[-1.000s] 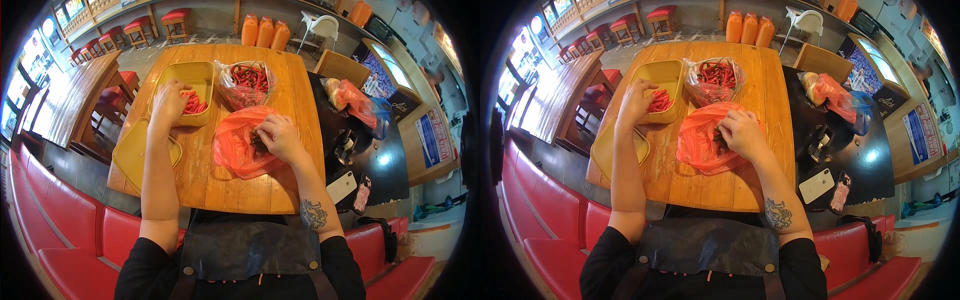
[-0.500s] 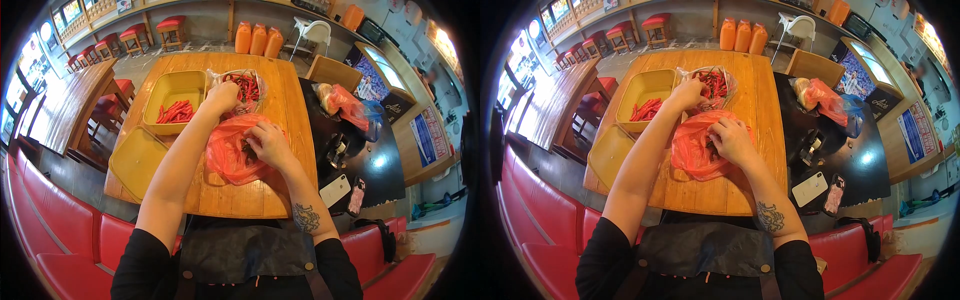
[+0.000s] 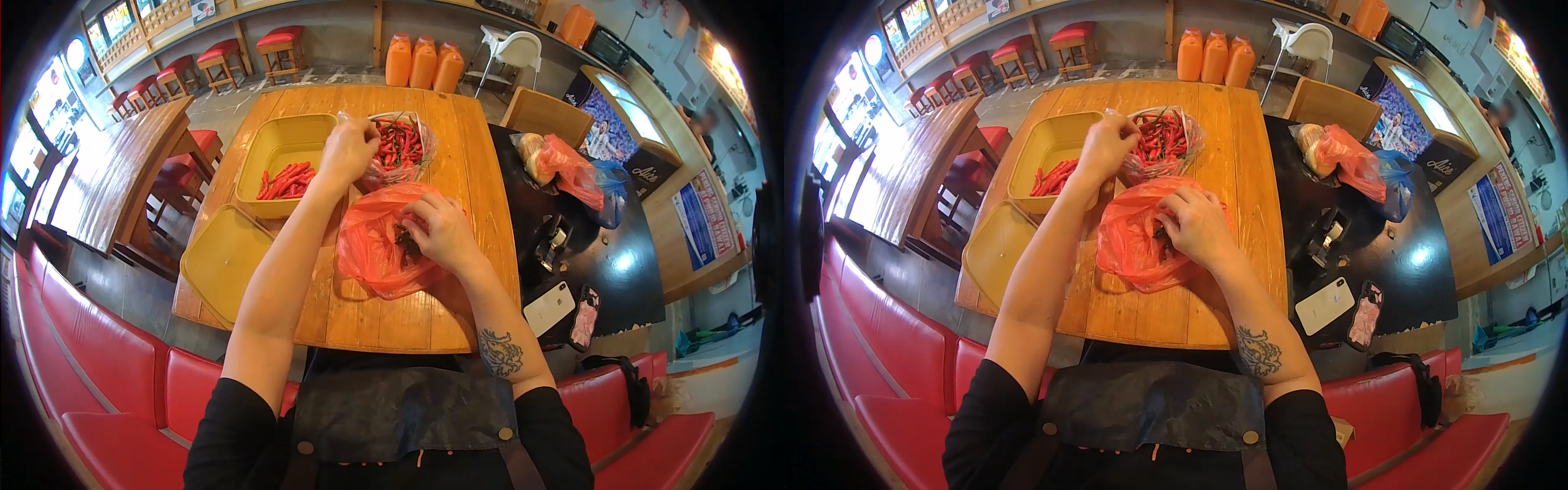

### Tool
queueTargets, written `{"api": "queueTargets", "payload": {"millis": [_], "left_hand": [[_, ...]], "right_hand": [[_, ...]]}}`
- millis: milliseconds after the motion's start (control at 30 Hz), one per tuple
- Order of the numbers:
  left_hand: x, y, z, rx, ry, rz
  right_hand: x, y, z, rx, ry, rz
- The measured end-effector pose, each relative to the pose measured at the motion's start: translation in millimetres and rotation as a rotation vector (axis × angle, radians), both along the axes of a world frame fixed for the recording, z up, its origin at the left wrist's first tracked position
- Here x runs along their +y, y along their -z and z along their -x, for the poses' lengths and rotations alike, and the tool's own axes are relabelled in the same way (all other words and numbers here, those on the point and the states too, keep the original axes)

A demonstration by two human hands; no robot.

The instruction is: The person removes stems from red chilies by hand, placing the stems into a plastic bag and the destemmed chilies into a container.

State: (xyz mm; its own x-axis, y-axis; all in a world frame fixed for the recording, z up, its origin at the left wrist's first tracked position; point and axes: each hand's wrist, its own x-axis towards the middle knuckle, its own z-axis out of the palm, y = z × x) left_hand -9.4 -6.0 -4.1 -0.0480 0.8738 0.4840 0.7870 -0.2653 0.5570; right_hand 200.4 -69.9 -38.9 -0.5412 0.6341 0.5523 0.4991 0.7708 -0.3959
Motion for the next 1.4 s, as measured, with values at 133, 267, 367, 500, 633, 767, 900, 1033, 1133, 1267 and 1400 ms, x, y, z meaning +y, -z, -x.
{"api": "queueTargets", "payload": {"millis": [133,267,367,500,633,767,900,1033,1133,1267,1400], "left_hand": [[-18,-12,3,-0.209,-0.021,-0.041],[-6,12,1,-0.039,0.095,-0.166],[-5,16,-5,0.214,-0.016,0.004],[4,10,-10,0.201,-0.066,0.127],[-11,-1,-12,0.068,-0.084,-0.061],[-44,-14,-9,-0.076,0.025,-0.21],[-74,1,-15,-0.575,0.269,0.151],[-79,13,-20,-0.726,0.404,0.259],[-78,14,-21,-0.812,0.428,0.31],[-79,12,-19,-0.89,0.449,0.387],[-80,13,-20,-0.959,0.464,0.424]], "right_hand": [[3,0,0,0.114,0.063,0.053],[2,2,2,0.104,0.058,0.066],[2,2,2,0.073,0.048,0.007],[2,2,0,0.076,0.046,-0.009],[3,-2,-1,0.146,0.057,0.072],[-3,-9,6,0.304,0.091,0.067],[-3,-15,9,0.409,0.127,-0.087],[2,-6,6,0.275,0.063,-0.124],[7,-3,4,0.294,0.041,-0.157],[3,-4,4,0.27,0.06,-0.178],[2,-3,3,0.312,0.11,-0.099]]}}
